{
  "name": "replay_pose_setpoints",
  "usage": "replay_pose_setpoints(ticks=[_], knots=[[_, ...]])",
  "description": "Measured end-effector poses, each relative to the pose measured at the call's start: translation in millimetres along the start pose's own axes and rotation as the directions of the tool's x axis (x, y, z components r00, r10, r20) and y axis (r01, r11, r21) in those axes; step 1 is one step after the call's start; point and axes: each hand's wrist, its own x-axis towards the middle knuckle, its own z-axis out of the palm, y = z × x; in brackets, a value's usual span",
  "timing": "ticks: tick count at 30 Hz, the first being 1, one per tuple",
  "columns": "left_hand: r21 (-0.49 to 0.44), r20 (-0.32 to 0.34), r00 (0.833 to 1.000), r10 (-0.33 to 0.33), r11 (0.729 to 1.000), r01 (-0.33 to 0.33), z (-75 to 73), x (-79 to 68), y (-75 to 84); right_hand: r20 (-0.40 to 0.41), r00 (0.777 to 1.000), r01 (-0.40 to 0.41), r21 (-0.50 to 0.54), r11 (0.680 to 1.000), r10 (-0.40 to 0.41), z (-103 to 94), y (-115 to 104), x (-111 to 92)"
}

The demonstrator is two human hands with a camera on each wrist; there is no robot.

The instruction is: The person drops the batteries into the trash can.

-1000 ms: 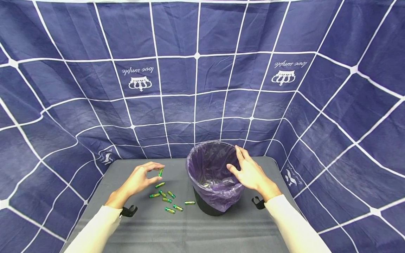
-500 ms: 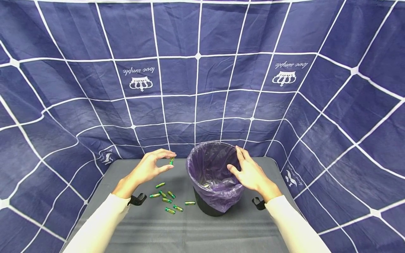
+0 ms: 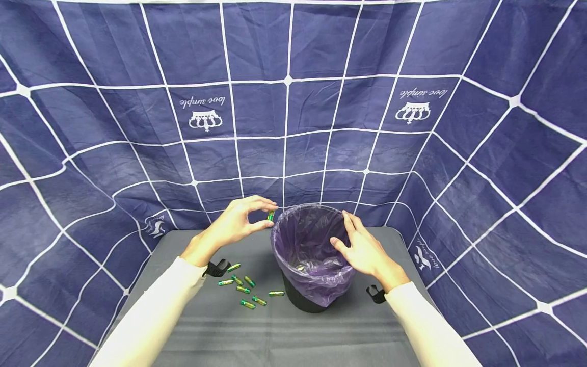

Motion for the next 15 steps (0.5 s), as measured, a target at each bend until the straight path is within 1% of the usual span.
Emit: replay_pose_setpoints(ticks=[6, 9, 12, 15], knots=[[-0.025, 0.041, 0.999, 0.017, 1.000, -0.016, 2.8, 24.8, 12.7, 0.006, 1.000, -0.006, 0.001, 1.000, 0.006, 0.5, 1.9, 2.1], [-0.026, 0.057, 0.998, 0.040, 0.999, -0.038, 6.4, 36.3, 18.1, 0.004, 1.000, -0.005, 0.001, 1.000, 0.005, 0.0, 1.7, 1.7], [-0.031, 0.071, 0.996, 0.055, 0.998, -0.053, 10.1, 45.9, 22.2, 0.002, 1.000, -0.005, 0.002, 1.000, 0.005, -0.8, 0.6, 0.7], [-0.039, 0.080, 0.995, 0.061, 0.998, -0.058, 13.8, 52.5, 23.8, 0.002, 1.000, -0.007, 0.002, 1.000, 0.007, -0.7, -0.2, -0.1]])
